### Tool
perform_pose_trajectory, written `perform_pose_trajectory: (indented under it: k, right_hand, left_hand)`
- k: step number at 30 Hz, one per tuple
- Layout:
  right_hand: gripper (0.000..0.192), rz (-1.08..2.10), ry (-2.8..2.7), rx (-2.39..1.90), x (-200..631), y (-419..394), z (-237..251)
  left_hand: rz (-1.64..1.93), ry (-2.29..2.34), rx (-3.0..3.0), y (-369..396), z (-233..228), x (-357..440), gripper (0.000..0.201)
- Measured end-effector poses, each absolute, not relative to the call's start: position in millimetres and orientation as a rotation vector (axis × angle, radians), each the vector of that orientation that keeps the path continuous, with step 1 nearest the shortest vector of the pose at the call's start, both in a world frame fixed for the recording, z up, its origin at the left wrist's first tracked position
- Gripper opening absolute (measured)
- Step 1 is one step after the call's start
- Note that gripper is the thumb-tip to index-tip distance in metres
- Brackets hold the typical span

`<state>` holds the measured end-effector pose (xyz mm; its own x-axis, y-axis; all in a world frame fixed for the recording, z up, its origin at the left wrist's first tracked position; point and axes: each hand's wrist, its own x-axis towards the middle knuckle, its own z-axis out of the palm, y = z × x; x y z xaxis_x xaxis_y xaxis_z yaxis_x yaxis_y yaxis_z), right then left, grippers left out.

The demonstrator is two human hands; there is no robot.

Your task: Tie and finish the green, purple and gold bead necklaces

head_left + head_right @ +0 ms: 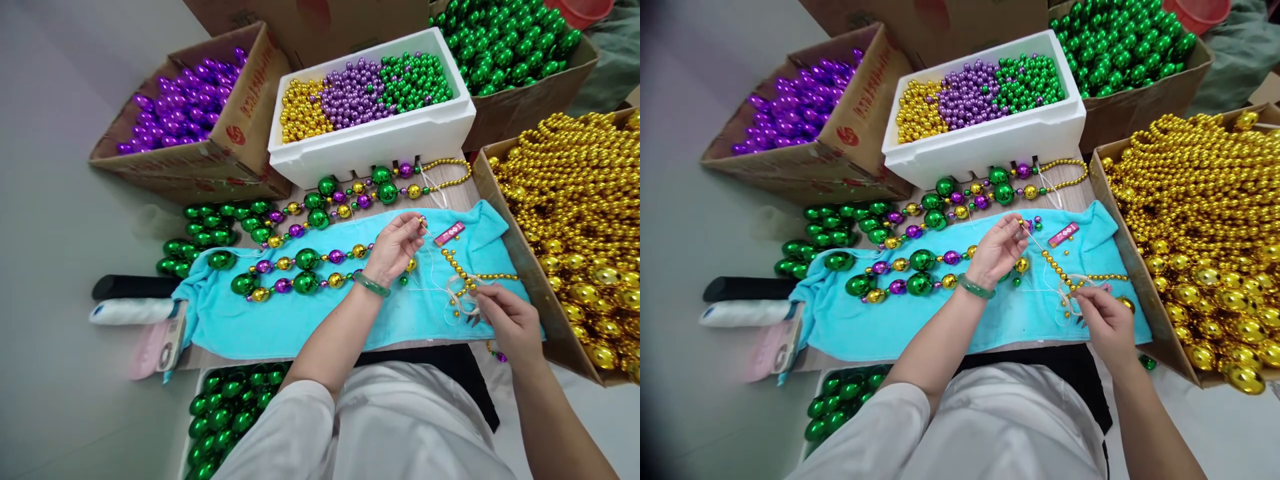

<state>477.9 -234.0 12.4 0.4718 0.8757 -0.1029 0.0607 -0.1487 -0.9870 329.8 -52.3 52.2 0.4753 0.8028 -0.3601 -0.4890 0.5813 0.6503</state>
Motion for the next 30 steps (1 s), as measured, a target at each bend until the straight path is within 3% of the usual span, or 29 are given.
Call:
perform_pose_trajectory:
  k: [15, 30]
  right_hand:
    - [0.015, 0.940, -0.730, -1.541, 477.1, -233.2, 5.5]
    - [0.010, 0.885, -0.840, -1.528, 479.9, -235.8, 10.2]
  left_hand:
    - [0.872, 0.705, 0.897, -59.3, 50.4, 332.4, 0.035]
    - [0.851, 0.653, 0.642, -53.2, 40.0, 331.0, 0.027]
